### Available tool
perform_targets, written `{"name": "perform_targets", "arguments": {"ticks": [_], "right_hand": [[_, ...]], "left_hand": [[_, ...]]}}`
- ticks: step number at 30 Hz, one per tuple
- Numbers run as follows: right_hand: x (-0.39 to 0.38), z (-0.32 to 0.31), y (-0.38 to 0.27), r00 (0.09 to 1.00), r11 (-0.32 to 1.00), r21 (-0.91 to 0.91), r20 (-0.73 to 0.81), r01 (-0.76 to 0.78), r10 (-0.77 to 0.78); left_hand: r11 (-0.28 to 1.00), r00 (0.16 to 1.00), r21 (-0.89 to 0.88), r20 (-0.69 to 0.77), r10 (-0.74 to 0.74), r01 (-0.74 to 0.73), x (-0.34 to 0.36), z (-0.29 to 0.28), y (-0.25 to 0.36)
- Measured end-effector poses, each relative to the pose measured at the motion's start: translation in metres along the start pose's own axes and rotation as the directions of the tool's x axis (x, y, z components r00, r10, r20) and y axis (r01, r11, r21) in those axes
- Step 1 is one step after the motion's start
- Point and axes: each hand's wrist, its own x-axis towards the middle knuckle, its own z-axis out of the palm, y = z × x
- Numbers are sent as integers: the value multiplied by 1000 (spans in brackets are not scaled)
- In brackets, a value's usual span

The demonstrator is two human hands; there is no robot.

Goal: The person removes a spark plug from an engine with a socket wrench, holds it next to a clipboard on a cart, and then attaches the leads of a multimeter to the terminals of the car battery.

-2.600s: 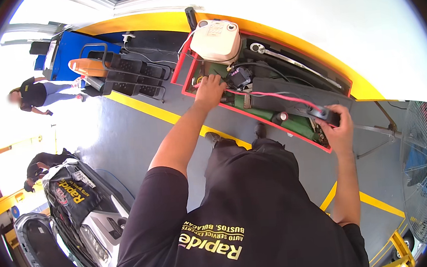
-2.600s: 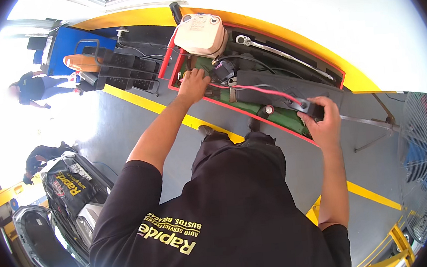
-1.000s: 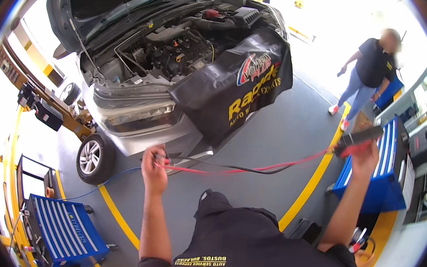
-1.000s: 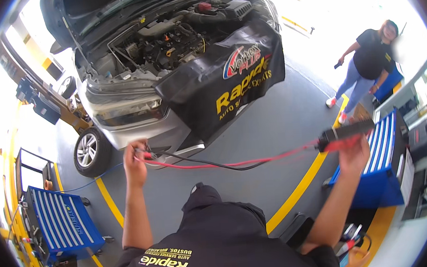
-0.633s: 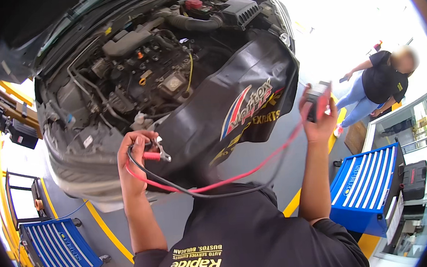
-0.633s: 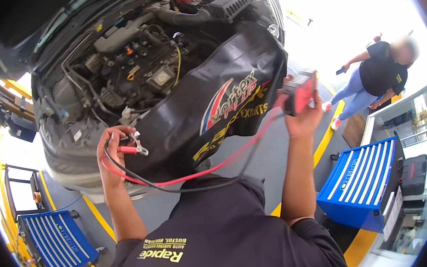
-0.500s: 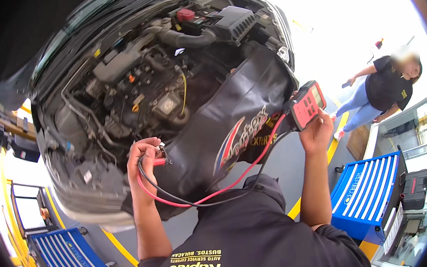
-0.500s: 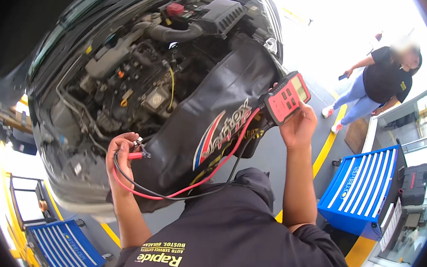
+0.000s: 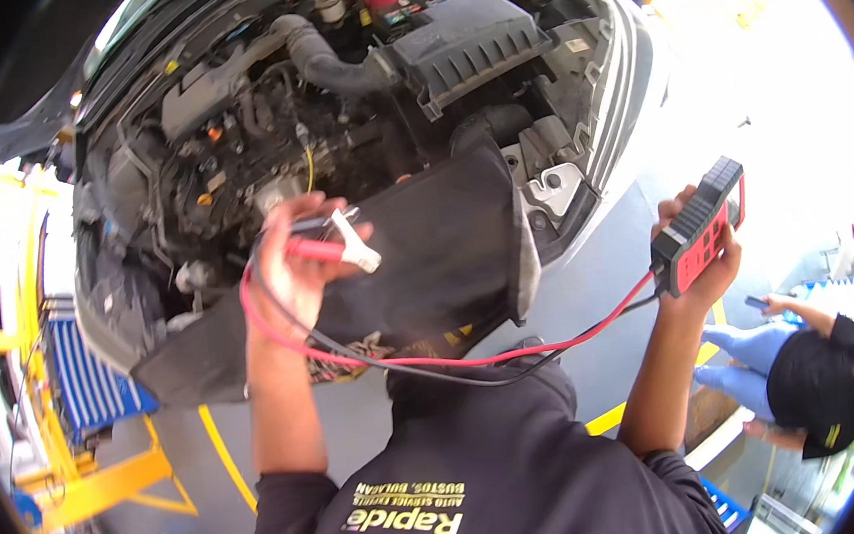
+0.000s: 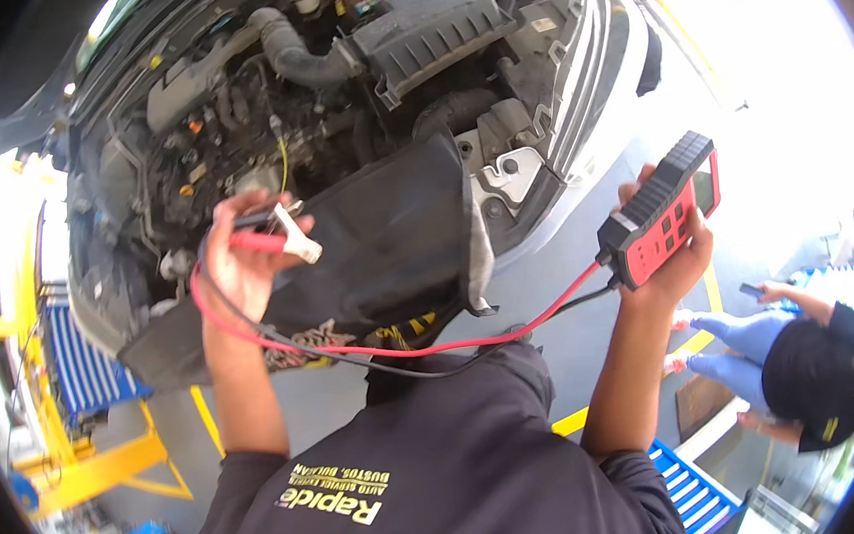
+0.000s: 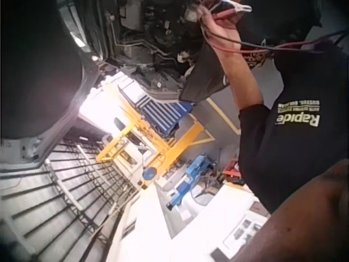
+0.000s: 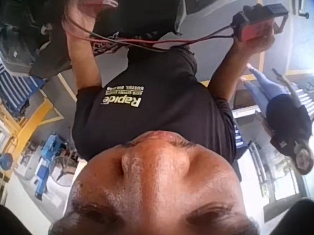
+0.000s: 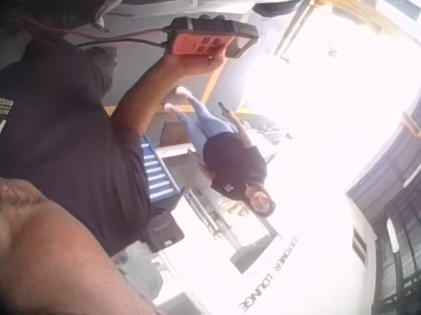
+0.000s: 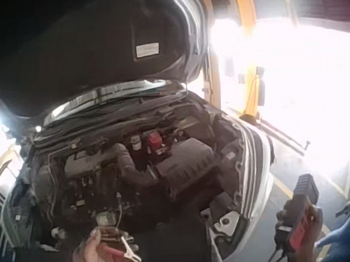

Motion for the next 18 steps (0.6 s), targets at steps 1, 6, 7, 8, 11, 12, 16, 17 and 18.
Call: {"name": "perform_targets", "arguments": {"ticks": [1,6,7,8,11,12,16,17,18], "right_hand": [[19,1,-3,962,980,162,265,-113,67],[68,47,16,766,811,144,454,-568,456],[78,59,24,653,712,103,507,-695,563],[81,65,37,591,671,34,508,-741,627],[92,57,52,496,547,44,487,-836,719],[100,48,54,483,532,65,523,-844,703],[133,27,56,418,463,97,618,-881,666],[139,24,53,436,473,120,627,-873,646],[145,23,50,451,480,142,636,-866,626]], "left_hand": [[998,998,13,34,58,-59,8,21,-14],[970,982,166,96,162,-176,22,120,-29],[863,935,365,184,302,-350,24,138,-28],[673,858,532,296,420,-513,26,153,-26],[168,702,711,575,421,-683,43,197,-15],[100,678,700,632,376,-707,49,207,-12],[-92,690,727,678,254,-680,64,233,-4],[-152,695,733,678,240,-663,69,241,-4],[-269,727,753,654,208,-600,78,239,-14]]}}
